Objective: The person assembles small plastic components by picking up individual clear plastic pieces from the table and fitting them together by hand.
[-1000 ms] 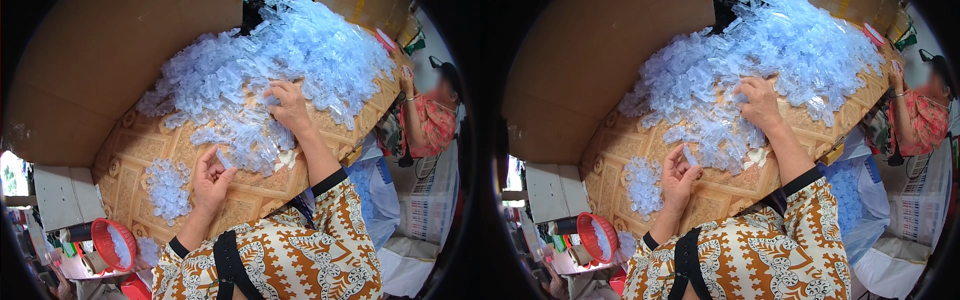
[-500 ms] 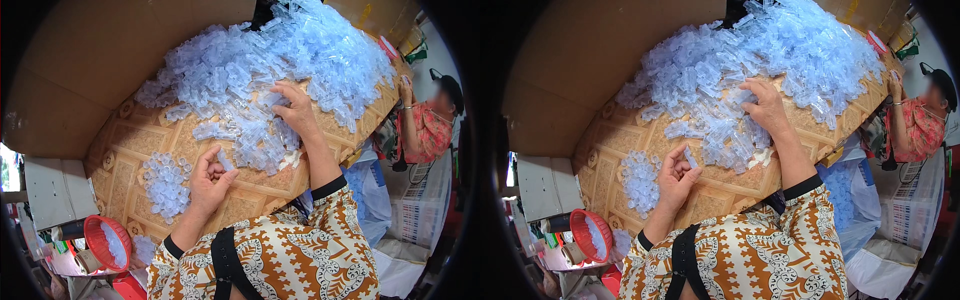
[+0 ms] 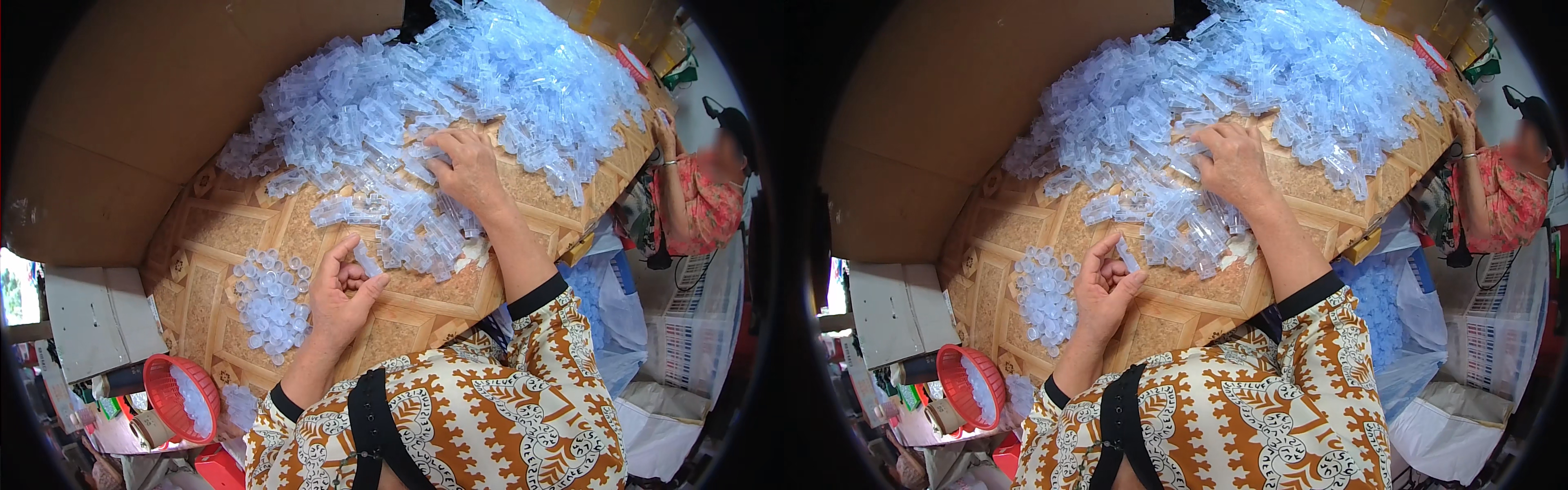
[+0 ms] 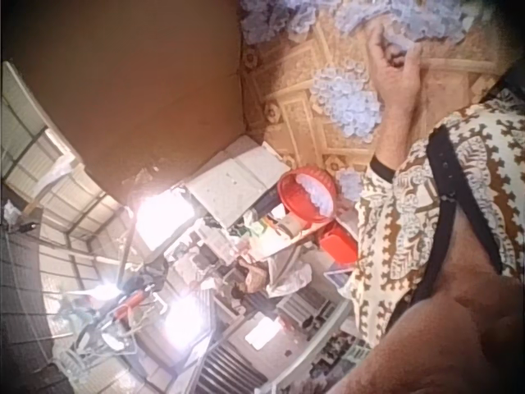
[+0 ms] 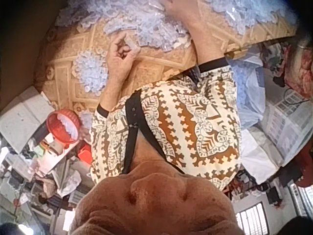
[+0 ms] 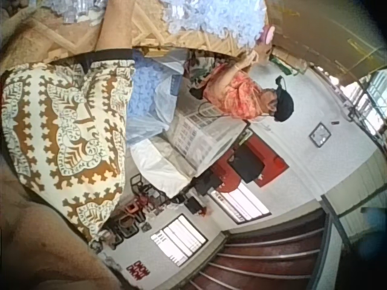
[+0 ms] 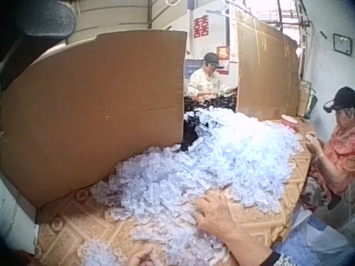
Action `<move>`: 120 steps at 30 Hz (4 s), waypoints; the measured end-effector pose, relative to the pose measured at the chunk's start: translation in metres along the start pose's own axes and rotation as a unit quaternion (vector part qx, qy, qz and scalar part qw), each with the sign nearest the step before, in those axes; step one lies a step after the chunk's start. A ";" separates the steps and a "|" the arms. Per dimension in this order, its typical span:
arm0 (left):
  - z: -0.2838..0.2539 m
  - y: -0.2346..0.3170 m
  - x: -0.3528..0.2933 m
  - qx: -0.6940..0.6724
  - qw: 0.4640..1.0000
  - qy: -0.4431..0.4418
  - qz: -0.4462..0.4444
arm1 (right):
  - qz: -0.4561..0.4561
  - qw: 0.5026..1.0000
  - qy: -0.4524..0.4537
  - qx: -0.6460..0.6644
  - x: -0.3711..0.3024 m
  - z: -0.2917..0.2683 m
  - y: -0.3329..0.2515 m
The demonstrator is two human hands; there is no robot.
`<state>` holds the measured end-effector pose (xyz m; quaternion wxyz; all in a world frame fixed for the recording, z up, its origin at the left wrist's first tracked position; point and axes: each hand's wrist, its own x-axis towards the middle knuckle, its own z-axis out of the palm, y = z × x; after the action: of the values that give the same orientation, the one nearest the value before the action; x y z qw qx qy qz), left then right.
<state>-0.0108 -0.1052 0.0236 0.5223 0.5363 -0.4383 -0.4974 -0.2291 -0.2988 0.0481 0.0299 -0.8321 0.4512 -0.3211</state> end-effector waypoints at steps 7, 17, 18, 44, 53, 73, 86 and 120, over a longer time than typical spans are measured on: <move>0.002 0.000 -0.002 -0.012 1.000 0.005 -0.002 | 0.128 0.953 0.103 0.254 -0.003 -0.001 0.016; 0.003 0.001 -0.004 -0.004 1.000 0.000 0.031 | 0.301 0.814 0.141 0.477 -0.023 -0.024 0.018; 0.002 0.001 -0.003 0.013 0.999 -0.003 0.030 | 0.316 0.805 0.158 0.477 -0.025 -0.026 0.019; -0.007 -0.002 -0.029 -0.029 0.991 0.088 0.099 | 0.276 0.851 -0.119 0.432 -0.121 -0.037 -0.124; -0.023 -0.013 -0.086 0.097 0.978 0.053 0.180 | 0.045 0.972 -0.205 0.106 -0.121 -0.060 -0.151; -0.033 -0.018 -0.113 -0.029 0.992 0.066 0.104 | -0.228 0.930 -0.286 0.029 -0.111 -0.049 -0.165; -0.034 -0.018 -0.112 -0.075 0.991 0.069 0.085 | -0.159 0.953 -0.257 -0.005 -0.122 -0.066 -0.150; -0.015 0.008 -0.150 -0.175 0.981 0.009 0.087 | -0.049 0.808 -0.191 0.555 -0.165 -0.020 -0.166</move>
<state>-0.0140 0.0448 0.0423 0.6534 0.4004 -0.3847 -0.5145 -0.1822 -0.0686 0.0363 0.5570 -0.7391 0.1396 -0.3522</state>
